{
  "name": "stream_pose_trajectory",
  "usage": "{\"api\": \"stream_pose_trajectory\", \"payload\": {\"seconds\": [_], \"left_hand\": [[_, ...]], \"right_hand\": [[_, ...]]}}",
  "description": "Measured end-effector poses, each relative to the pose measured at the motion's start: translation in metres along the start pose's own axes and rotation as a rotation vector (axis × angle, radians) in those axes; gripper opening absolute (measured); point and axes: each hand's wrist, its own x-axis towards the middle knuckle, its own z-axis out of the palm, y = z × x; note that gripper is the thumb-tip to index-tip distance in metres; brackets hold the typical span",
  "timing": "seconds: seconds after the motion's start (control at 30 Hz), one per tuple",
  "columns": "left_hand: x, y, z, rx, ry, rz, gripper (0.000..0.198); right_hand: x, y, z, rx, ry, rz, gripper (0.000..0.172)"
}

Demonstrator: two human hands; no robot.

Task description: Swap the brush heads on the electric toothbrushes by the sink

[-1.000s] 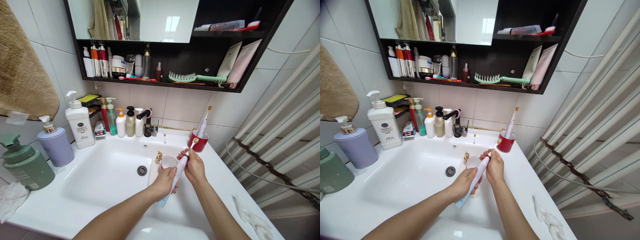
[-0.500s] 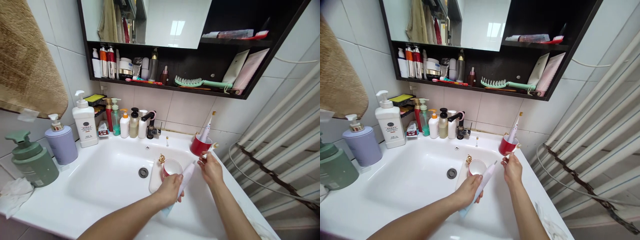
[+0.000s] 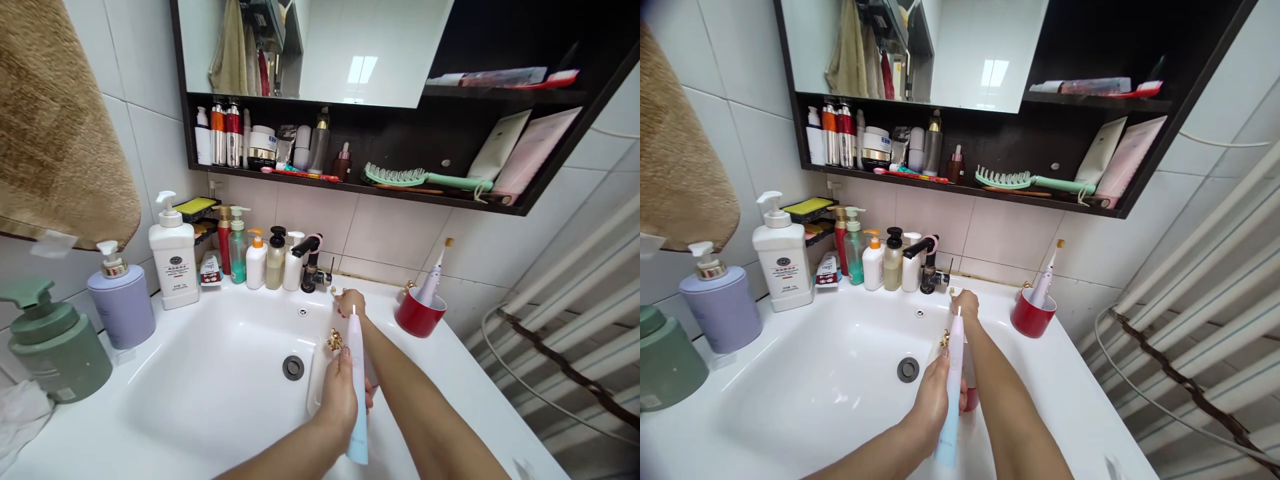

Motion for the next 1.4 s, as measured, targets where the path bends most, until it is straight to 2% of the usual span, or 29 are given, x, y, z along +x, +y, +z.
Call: {"api": "stream_pose_trajectory", "payload": {"seconds": [0.13,0.3,0.5,0.63,0.8,0.93,1.0,1.1,1.4], "left_hand": [[0.003,0.001,0.000,-0.051,-0.002,0.003,0.048],[0.003,0.003,0.001,-0.039,-0.002,-0.020,0.047],[0.001,0.002,0.000,0.018,-0.020,0.029,0.051],[0.000,0.002,0.001,0.052,-0.035,0.012,0.047],[-0.004,-0.005,0.000,0.239,-0.151,0.077,0.043],[-0.006,-0.018,-0.004,0.421,-0.262,0.170,0.044],[-0.006,-0.023,-0.005,0.472,-0.295,0.186,0.045],[-0.006,-0.028,-0.005,0.517,-0.317,0.189,0.045],[-0.006,-0.023,-0.003,0.518,-0.302,0.168,0.042]], "right_hand": [[0.004,-0.003,0.007,-0.096,0.011,0.024,0.007],[0.006,0.000,-0.004,-0.130,0.038,0.033,0.016],[0.000,0.011,-0.013,-0.033,-0.006,0.143,0.012],[-0.016,0.015,-0.034,0.156,-0.025,0.211,0.010],[-0.068,0.022,-0.085,0.472,-0.088,0.199,0.013],[-0.108,0.030,-0.112,1.018,-0.197,0.212,0.015],[-0.118,0.033,-0.116,1.178,-0.233,0.237,0.015],[-0.121,0.035,-0.117,1.263,-0.262,0.248,0.015],[-0.120,0.035,-0.117,1.300,-0.230,0.217,0.023]]}}
